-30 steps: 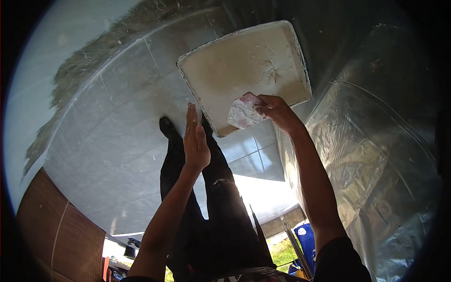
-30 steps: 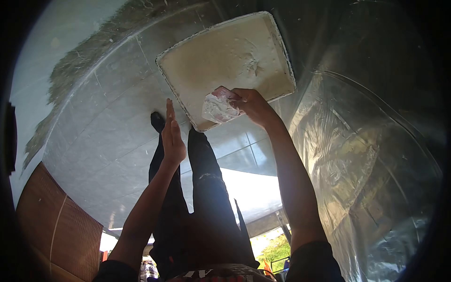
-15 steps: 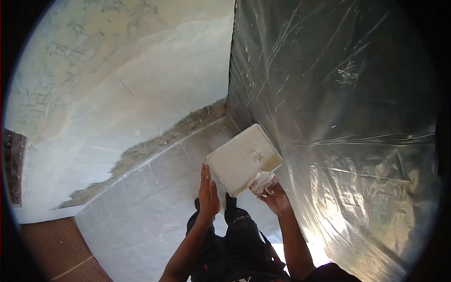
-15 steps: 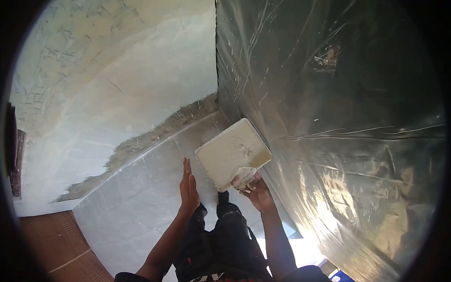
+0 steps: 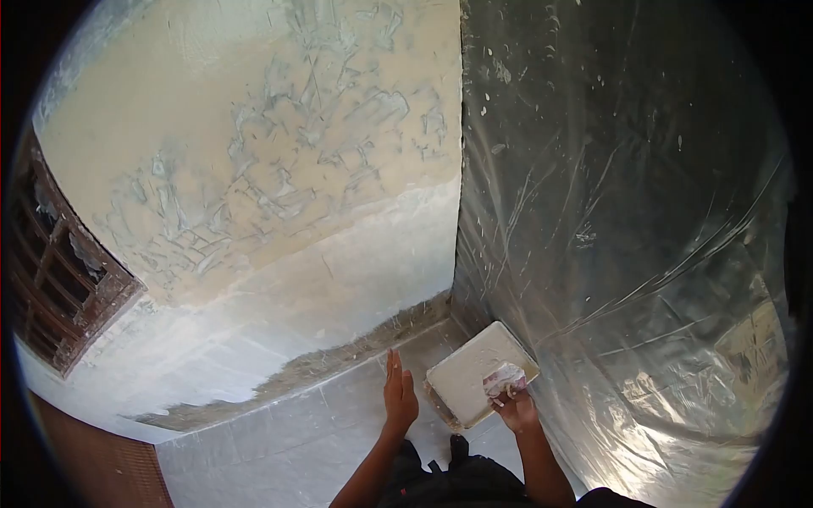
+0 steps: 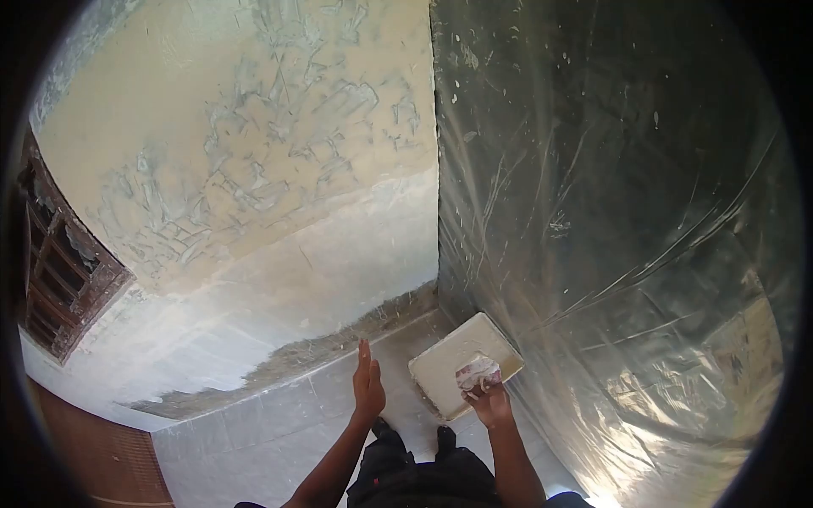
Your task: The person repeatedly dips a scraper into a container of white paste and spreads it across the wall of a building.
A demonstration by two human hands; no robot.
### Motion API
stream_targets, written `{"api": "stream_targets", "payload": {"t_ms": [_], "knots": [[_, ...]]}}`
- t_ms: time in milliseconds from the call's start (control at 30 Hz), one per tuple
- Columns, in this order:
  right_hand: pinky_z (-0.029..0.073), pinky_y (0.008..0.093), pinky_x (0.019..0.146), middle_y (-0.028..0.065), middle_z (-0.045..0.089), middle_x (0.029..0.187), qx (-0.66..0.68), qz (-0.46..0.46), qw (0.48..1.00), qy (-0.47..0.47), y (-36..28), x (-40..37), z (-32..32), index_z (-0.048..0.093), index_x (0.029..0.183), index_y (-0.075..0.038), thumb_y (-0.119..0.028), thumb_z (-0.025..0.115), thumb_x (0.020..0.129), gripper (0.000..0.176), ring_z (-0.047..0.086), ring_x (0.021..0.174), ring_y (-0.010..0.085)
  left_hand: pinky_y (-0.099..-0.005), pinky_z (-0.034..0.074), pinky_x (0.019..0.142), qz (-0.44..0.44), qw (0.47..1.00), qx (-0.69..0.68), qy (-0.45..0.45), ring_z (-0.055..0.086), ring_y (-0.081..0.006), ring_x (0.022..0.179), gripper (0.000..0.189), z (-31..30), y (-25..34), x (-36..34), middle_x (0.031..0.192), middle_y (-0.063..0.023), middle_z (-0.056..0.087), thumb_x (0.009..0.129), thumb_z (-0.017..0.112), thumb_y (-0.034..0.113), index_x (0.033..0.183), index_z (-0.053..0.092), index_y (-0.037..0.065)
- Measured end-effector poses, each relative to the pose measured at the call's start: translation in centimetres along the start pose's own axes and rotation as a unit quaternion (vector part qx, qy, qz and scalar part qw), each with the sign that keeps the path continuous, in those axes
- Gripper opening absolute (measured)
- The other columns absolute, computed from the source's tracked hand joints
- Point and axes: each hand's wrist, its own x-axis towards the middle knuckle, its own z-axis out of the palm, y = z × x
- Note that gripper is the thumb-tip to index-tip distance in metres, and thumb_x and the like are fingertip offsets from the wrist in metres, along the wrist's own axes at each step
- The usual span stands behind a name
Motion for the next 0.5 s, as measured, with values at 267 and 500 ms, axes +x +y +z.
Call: {"api": "stream_targets", "payload": {"t_ms": [267,500], "knots": [[0.053,0.0492,0.091,0.0044,0.067,0.126,0.043,-0.13,0.986,-0.1,-0.8,2.7,12.9,0.06,0.13,-0.02,-0.009,0.076,0.081,0.053,0.066,0.115,0.0283,-0.0464,0.023,0.123,0.124,0.991,-0.016,0.036,0.026,-0.0435,0.153,0.058,-7.9,3.3,8.2,0.163,-0.031,0.028,0.109,0.035,0.027,0.155,0.033,-0.007],[0.056,0.0463,0.088,0.006,0.062,0.134,0.012,-0.241,0.94,-0.242,-2.6,5.6,30.0,0.049,0.143,-0.016,-0.012,0.068,0.09,0.057,0.065,0.117,0.0277,-0.0483,0.023,0.123,0.27,0.958,0.003,0.098,0.024,-0.0446,0.154,0.059,-18.3,8.2,16.7,0.164,-0.0298,0.029,0.107,0.039,0.025,0.155,0.034,-0.009]]}}
